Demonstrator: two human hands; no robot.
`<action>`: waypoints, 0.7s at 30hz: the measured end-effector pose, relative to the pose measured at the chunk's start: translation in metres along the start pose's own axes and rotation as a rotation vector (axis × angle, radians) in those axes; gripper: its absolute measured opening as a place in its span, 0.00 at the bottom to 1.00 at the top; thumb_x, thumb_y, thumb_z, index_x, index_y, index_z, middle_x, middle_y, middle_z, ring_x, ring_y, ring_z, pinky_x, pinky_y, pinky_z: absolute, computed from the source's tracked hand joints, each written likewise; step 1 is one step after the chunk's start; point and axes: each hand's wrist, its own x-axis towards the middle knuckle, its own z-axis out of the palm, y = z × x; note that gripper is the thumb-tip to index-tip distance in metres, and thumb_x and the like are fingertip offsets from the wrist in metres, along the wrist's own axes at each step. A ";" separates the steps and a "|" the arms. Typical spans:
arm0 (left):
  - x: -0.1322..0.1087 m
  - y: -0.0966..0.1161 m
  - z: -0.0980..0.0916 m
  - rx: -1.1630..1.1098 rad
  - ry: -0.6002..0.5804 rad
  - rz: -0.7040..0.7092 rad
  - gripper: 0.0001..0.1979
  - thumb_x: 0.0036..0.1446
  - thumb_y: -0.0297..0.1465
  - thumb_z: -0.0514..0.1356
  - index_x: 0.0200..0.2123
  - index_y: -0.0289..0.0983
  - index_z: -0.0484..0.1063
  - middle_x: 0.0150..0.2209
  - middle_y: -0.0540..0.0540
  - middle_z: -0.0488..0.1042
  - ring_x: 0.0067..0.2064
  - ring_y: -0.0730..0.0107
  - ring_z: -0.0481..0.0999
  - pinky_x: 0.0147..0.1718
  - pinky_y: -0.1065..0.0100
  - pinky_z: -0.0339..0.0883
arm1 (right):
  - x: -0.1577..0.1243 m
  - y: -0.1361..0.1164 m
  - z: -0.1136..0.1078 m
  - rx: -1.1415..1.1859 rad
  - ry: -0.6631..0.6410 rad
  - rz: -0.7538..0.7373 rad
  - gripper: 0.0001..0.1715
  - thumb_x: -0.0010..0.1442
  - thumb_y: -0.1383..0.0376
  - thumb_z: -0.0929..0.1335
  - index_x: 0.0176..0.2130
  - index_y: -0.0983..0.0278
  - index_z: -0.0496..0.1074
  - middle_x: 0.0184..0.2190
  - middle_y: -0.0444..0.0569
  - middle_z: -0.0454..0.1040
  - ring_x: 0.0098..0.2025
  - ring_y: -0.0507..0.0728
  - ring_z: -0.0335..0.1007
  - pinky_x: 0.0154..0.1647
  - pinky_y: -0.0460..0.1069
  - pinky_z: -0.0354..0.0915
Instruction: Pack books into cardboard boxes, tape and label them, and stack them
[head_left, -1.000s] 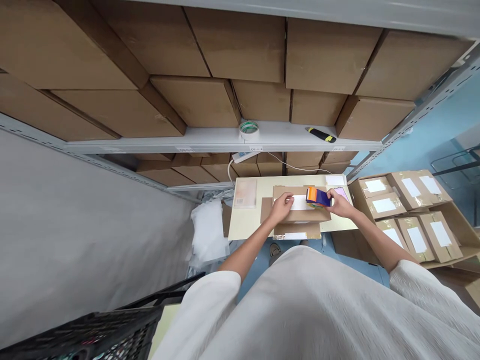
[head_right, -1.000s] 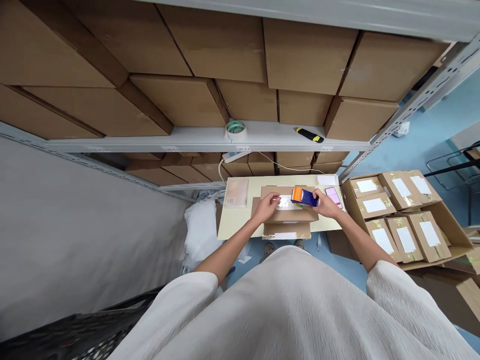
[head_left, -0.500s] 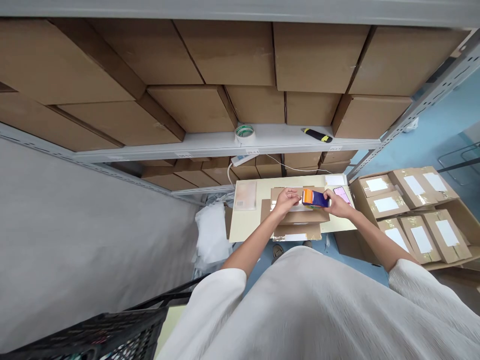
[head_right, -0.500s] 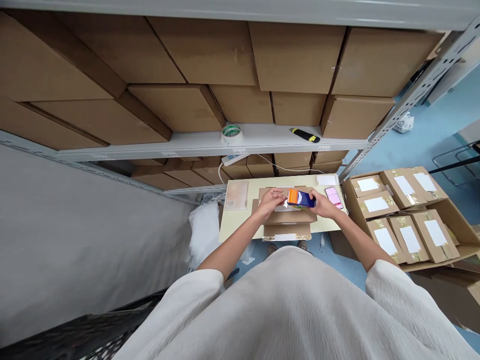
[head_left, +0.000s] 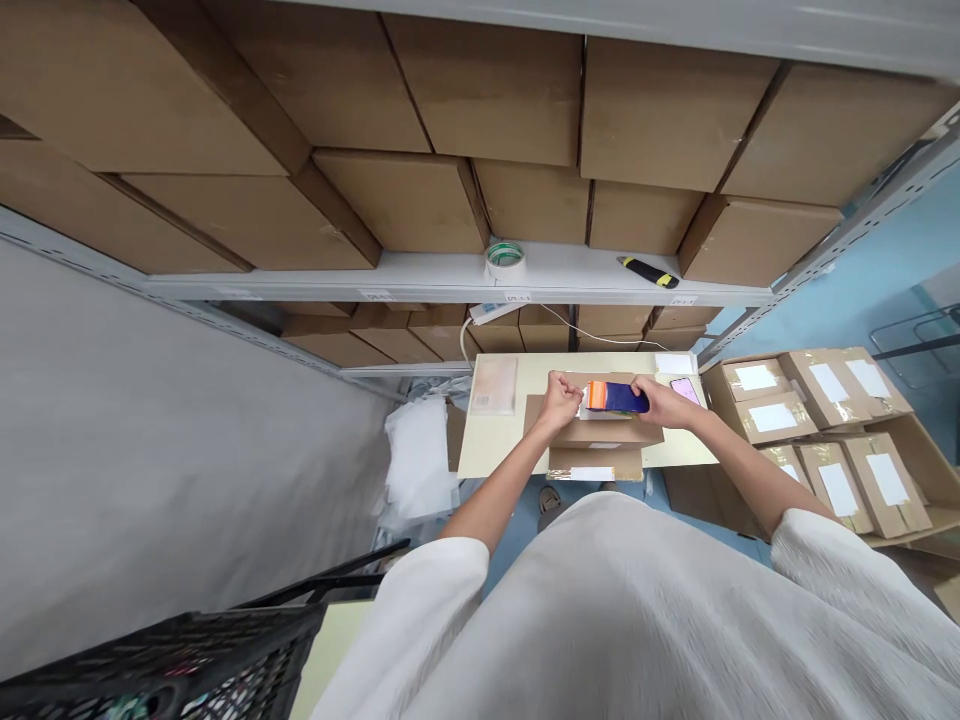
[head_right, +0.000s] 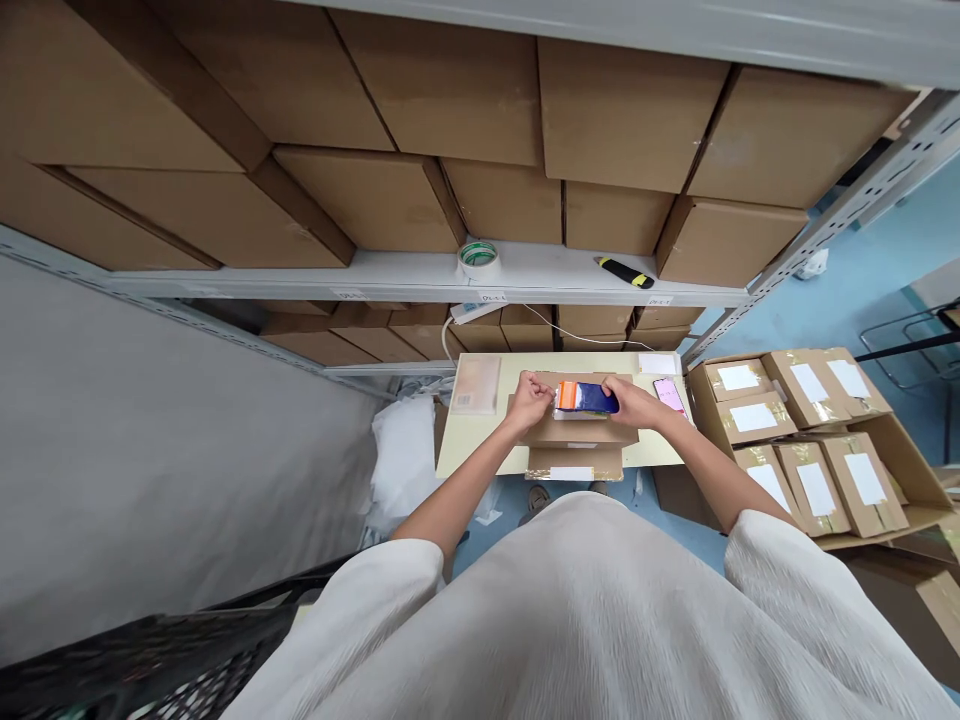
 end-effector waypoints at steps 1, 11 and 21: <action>0.002 -0.001 -0.004 0.004 0.007 0.006 0.25 0.52 0.19 0.65 0.40 0.46 0.53 0.30 0.59 0.70 0.31 0.73 0.72 0.34 0.72 0.62 | 0.004 -0.002 -0.001 -0.017 -0.015 -0.010 0.23 0.52 0.63 0.70 0.42 0.55 0.54 0.40 0.45 0.72 0.35 0.58 0.64 0.36 0.50 0.59; 0.015 -0.012 -0.071 -0.032 0.104 0.017 0.27 0.50 0.19 0.67 0.39 0.46 0.53 0.30 0.59 0.67 0.33 0.73 0.72 0.37 0.71 0.63 | 0.025 -0.017 -0.009 -0.148 -0.109 -0.017 0.23 0.57 0.60 0.73 0.45 0.55 0.57 0.42 0.48 0.76 0.36 0.59 0.68 0.36 0.50 0.60; 0.008 -0.050 -0.122 -0.072 0.137 -0.028 0.21 0.50 0.24 0.67 0.37 0.44 0.57 0.29 0.58 0.67 0.32 0.73 0.71 0.37 0.71 0.63 | 0.038 -0.031 -0.005 -0.163 -0.111 -0.011 0.23 0.56 0.62 0.72 0.46 0.55 0.59 0.44 0.49 0.77 0.37 0.59 0.69 0.36 0.50 0.60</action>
